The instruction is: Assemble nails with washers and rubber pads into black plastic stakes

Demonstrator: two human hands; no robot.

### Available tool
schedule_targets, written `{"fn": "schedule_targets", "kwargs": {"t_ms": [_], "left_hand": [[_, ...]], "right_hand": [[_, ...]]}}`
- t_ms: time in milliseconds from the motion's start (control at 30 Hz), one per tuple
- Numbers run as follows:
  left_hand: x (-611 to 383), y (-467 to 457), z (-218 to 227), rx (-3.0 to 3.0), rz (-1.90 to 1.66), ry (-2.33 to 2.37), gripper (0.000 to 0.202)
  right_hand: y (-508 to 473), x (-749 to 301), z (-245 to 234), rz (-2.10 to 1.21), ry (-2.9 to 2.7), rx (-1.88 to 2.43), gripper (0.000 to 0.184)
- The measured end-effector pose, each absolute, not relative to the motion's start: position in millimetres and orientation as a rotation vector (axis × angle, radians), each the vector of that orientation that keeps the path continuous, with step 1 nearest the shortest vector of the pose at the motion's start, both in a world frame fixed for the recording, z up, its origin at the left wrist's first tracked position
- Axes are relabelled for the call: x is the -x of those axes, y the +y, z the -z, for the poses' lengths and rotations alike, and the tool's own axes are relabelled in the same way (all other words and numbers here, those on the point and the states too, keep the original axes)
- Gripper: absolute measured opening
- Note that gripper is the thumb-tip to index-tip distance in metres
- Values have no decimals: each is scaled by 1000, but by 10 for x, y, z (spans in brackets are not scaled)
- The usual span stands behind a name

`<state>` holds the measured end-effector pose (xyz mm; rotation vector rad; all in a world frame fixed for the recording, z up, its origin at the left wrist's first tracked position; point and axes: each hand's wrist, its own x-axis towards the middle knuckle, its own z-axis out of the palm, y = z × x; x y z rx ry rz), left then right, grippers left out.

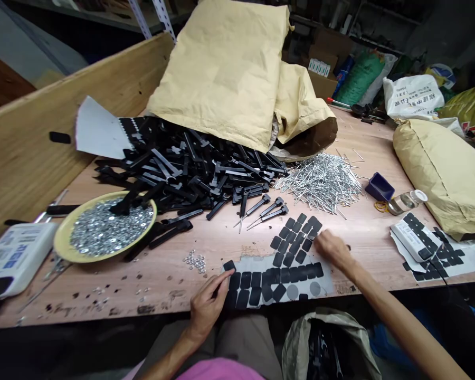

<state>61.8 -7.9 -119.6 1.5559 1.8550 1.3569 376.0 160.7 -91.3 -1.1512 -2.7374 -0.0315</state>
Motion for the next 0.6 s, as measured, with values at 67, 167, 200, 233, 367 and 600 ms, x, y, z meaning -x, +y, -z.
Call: {"fn": "schedule_targets", "kwargs": {"t_ms": [67,167,200,233,367,600], "left_hand": [[-618,-78,1193,-1538,-1337,1873,23],[-618,-76,1193,-1520,-1325,1880,23],[-619,-75,1194,-1519,-1326,1878,23],[-621,-75,1196,-1520,-1331,1877,23],[-630,-73,1201,-1527,-1350,1866,23],[-642,-70,1196,-1507,-1365,1824,22]], "right_hand": [[1633,-3754,920,62,-2657,1287,33],[1684,-3751,927,-2,-2732,1163,29],[1709,-3751,927,-16,-2739,1144,29],[1735,-3748,925,-18,-2712,1177,29],[1743,-3681,944,-5,-2548,1395,31],[1464,-3474,1026,6,-2638,1248,31]]}}
